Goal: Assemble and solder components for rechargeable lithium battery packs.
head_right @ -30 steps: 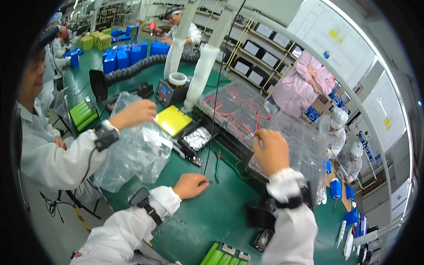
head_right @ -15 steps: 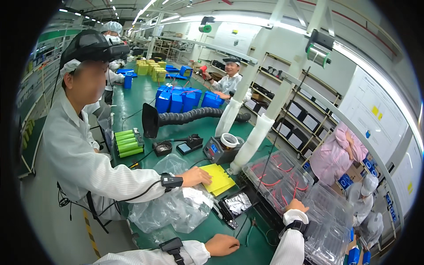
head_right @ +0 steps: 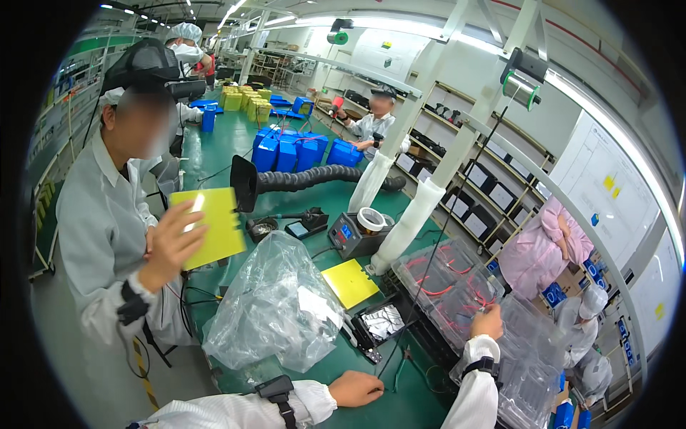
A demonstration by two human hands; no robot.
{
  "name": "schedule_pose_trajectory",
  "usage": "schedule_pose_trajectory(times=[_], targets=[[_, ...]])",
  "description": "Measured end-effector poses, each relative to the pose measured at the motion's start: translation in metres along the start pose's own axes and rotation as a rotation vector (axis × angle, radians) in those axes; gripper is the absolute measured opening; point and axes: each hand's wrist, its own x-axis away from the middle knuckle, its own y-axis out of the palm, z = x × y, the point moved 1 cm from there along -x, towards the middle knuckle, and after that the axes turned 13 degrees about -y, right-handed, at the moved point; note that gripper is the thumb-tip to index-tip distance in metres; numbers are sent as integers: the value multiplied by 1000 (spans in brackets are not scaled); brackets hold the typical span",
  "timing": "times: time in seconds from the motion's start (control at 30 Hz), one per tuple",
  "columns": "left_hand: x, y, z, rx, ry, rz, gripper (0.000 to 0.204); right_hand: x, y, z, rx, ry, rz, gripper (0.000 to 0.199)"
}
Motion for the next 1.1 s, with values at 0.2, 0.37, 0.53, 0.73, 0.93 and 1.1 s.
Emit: schedule_pose_trajectory(times=[0.2,0.37,0.53,0.73,0.93,1.1], targets=[[3,-4,-2,-8,-8,0,22,22,-109,-20,-408,-299,361,17],[15,-17,33,354,117,148,26,100,-168,-39,28,-1083,329,18],[26,-2,42,1566,-350,-728,58,229,-156,-81,-29,-1509,-102,13],[53,-26,30,1139,-361,-500,40,295,-135,-107,-242,-1700,-350,15],[48,-10,16,1114,-551,-153,31,228,-114,-112,-584,-1246,-358,13],[47,8,28,888,-531,-364,26,163,-27,-119,-135,-1104,-262,11]])
